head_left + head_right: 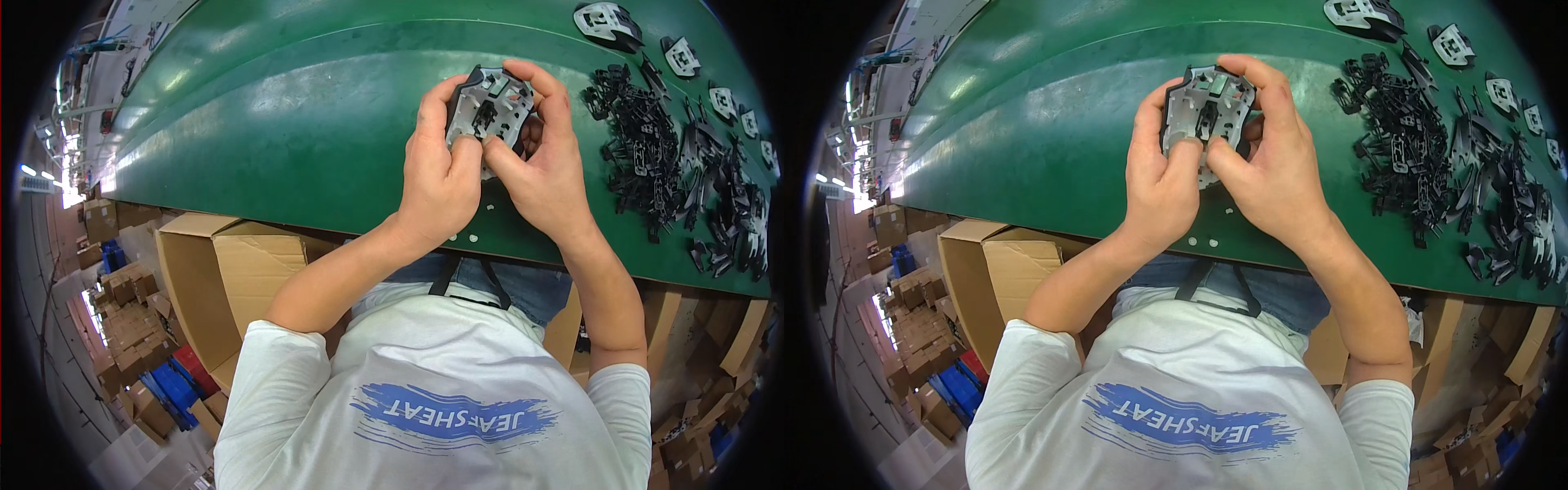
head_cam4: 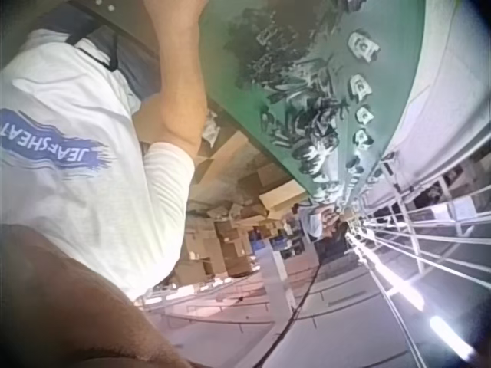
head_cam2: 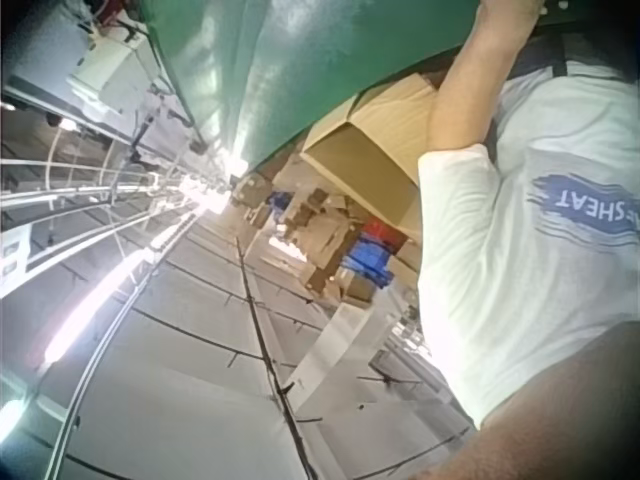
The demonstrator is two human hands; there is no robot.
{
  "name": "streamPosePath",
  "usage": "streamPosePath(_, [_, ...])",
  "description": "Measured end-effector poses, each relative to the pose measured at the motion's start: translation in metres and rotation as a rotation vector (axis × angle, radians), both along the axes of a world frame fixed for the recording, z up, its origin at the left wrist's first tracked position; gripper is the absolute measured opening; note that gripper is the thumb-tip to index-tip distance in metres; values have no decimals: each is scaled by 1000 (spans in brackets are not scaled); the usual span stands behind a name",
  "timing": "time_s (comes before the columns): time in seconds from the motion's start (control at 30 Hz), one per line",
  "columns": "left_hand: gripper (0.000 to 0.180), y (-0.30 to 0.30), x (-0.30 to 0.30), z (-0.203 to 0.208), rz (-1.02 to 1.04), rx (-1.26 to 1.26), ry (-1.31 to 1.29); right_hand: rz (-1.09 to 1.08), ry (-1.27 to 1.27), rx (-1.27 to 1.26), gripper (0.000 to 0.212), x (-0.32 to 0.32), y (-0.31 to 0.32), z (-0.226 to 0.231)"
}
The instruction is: The person assembles computer mice by hand, fitting internal components into plastic mouse shells.
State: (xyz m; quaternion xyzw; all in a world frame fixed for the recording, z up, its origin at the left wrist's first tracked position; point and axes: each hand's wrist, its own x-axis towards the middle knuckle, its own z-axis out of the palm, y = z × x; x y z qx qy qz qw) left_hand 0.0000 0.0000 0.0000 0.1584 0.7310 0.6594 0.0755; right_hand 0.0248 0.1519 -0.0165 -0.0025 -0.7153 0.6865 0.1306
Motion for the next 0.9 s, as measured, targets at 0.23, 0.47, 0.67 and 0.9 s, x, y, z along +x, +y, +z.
streamPosePath(0.23, [58, -5, -3, 15, -139, 161, -231, 58, -104, -142, 79, -1, 8, 15])
streamPosePath(0.47, [62, -78, 6, 57, -347, 468, -788, 430, -21, 24, 80, 8, 6, 22])
streamPosePath(0.67, [59, -240, 27, 104, 170, 298, -268, -136, -22, 927, 39, -8, 48, 43])
streamPosePath(0.9, [69, -488, 88, 37, 1097, -397, -157, -172, -318, 1264, 38, -3, 113, 29])
